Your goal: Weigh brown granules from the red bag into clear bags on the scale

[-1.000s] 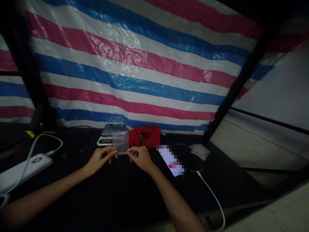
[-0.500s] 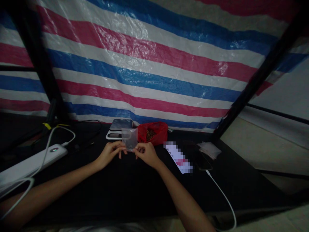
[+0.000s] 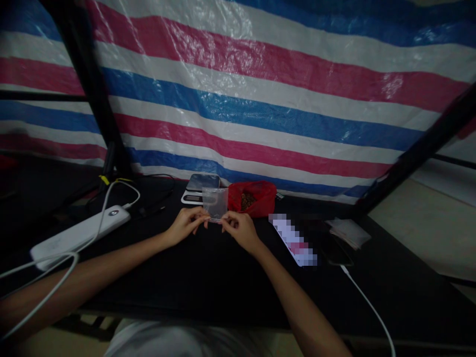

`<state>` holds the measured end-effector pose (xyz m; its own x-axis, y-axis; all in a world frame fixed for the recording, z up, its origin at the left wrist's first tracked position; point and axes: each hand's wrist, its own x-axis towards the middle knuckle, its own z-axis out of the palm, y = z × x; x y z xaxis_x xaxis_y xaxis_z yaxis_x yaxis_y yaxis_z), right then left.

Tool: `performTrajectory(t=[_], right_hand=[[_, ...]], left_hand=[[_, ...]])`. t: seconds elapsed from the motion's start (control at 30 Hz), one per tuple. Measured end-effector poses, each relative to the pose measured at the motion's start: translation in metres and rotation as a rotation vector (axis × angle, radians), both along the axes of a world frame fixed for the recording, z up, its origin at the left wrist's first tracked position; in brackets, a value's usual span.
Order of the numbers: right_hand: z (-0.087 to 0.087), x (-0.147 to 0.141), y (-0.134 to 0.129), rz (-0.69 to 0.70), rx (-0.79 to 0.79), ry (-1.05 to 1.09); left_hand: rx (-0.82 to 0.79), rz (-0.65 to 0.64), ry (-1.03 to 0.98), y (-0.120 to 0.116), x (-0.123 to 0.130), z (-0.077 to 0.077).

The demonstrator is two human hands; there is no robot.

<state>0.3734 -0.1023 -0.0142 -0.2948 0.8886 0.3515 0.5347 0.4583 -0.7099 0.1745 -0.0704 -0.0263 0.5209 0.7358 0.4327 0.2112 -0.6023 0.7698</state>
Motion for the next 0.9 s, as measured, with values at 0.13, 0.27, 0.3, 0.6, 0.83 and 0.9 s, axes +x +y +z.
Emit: performTrajectory(t=[0.13,0.27,0.3,0.6,0.83,0.9], right_hand=[[-0.002,-0.001,0.000,-0.021,0.012,-0.052],[-0.001,-0.004,-0.002,-0.052,0.045,-0.094],[0.000,-0.004,-0.002,-0.060,0.057,-0.106],[-0.002,-0.005,-0.003,-0.057,0.071,-0.123],[-0.005,-0.008,-0.005,-0.070,0.080,-0.142],[-0.005,-0.009,-0.005,-0.041,0.058,-0.133]], left_hand=[[0.015,-0.002,0.025,-0.002,-0.001,0.000],[0.029,0.008,0.051,-0.004,0.000,0.000],[0.038,0.014,0.064,-0.004,0.000,0.000],[-0.032,-0.066,0.116,-0.006,0.002,0.000],[-0.015,-0.098,0.130,-0.011,0.004,0.001],[-0.026,-0.116,0.147,-0.012,0.004,0.002]])
